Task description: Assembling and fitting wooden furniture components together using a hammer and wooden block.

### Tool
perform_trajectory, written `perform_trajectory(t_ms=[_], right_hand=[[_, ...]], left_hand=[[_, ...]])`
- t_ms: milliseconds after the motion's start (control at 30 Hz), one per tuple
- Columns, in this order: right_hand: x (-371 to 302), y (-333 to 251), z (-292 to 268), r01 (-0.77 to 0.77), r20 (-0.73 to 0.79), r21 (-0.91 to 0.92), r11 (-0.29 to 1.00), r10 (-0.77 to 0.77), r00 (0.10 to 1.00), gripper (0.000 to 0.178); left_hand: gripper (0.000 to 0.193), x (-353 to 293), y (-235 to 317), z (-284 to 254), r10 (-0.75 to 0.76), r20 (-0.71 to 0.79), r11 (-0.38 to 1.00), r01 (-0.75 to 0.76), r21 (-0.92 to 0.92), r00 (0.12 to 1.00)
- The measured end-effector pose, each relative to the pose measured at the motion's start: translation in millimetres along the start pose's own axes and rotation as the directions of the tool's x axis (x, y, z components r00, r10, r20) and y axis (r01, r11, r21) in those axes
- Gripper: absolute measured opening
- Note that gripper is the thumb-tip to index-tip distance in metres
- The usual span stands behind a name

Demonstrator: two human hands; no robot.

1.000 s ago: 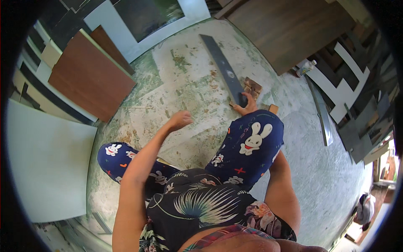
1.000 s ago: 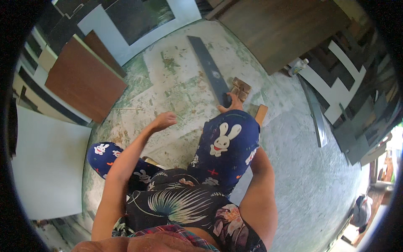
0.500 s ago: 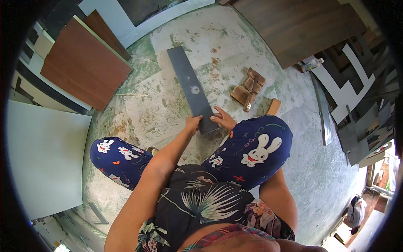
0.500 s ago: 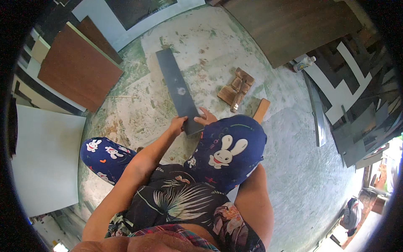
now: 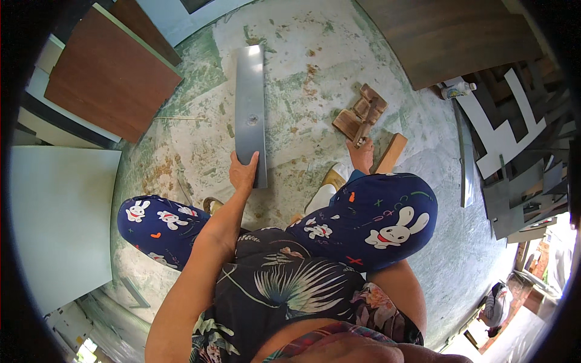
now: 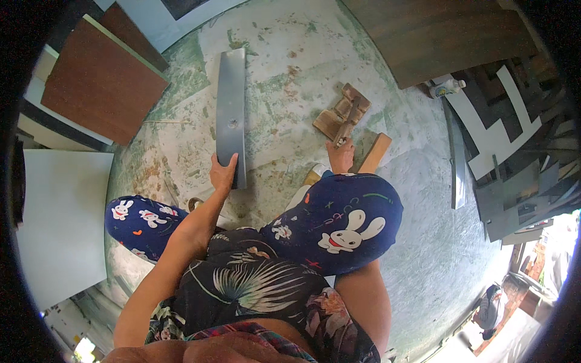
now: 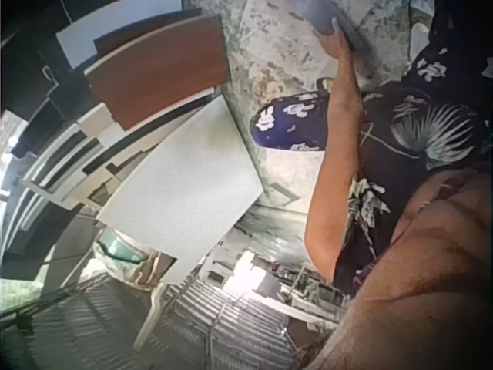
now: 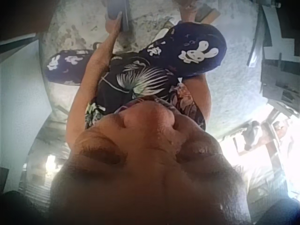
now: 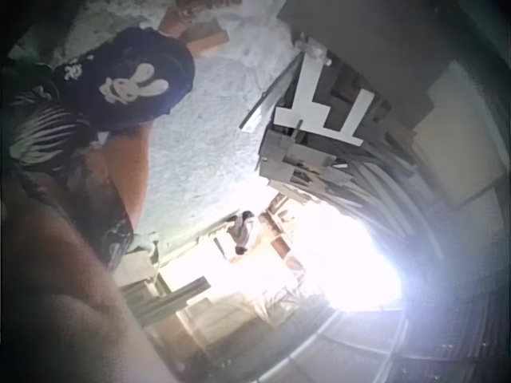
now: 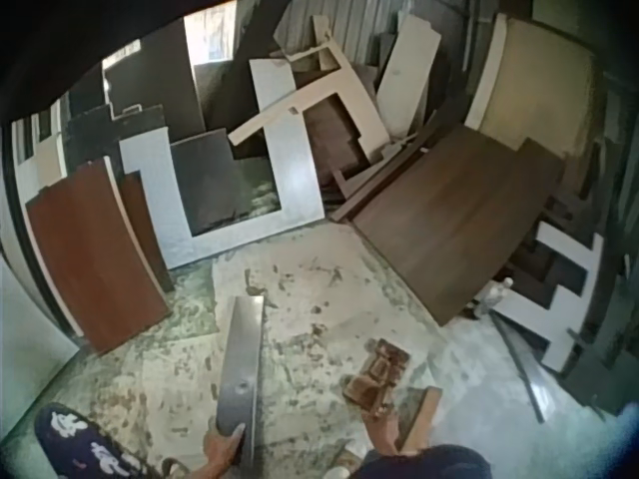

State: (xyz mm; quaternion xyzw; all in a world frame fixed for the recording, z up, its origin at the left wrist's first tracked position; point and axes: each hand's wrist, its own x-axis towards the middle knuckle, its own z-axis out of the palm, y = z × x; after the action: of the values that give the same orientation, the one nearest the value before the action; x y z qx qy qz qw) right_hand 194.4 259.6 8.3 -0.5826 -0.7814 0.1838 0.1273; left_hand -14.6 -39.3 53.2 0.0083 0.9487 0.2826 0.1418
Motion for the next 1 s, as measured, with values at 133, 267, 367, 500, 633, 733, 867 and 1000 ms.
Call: perform_trajectory(t_ms=[133,267,367,500,633,733,867,1000], right_hand=[[13,16,4,-0.182,0.235,0.33,0.926,0.106,0.966,0.047],[12,28,-1,-0.432,0.419,0.709,0.557,0.159,0.894,0.028],[14,40,-44,-0.453,0.423,0.767,0.454,0.174,0.889,0.021],[10,36,-86,-0.402,0.381,0.82,0.407,0.134,0.915,0.022],[16,11,-124,-0.282,0.344,0.829,0.483,-0.041,0.938,0.028],[17,-19,-150,-0.162,0.298,0.792,0.589,-0.142,0.944,0.033],[27,-49,-154,-0.034,0.388,0.74,0.671,-0.385,0.837,0.037],[20,-98,-143,0.119,0.494,0.6,0.791,-0.484,0.722,0.029]], left_hand=[[0.076,1,-7,-2,0.116,0.093,0.991,-0.121,0.057,0.989],[0.076,-4,-8,-9,0.164,0.196,0.985,-0.172,0.023,0.967],[0.078,3,-14,0,0.259,0.269,0.956,-0.287,0.07,0.928],[0.079,11,-25,4,0.355,0.291,0.913,-0.397,0.097,0.888],[0.081,18,-28,-2,0.45,0.349,0.861,-0.503,0.075,0.822],[0.078,12,-12,-8,0.358,0.458,0.829,-0.503,0.246,0.814],[0.075,29,-24,0,0.592,0.205,0.678,-0.62,0.396,0.779],[0.073,11,51,-11,0.748,0.035,0.664,-0.745,-0.058,0.663]])
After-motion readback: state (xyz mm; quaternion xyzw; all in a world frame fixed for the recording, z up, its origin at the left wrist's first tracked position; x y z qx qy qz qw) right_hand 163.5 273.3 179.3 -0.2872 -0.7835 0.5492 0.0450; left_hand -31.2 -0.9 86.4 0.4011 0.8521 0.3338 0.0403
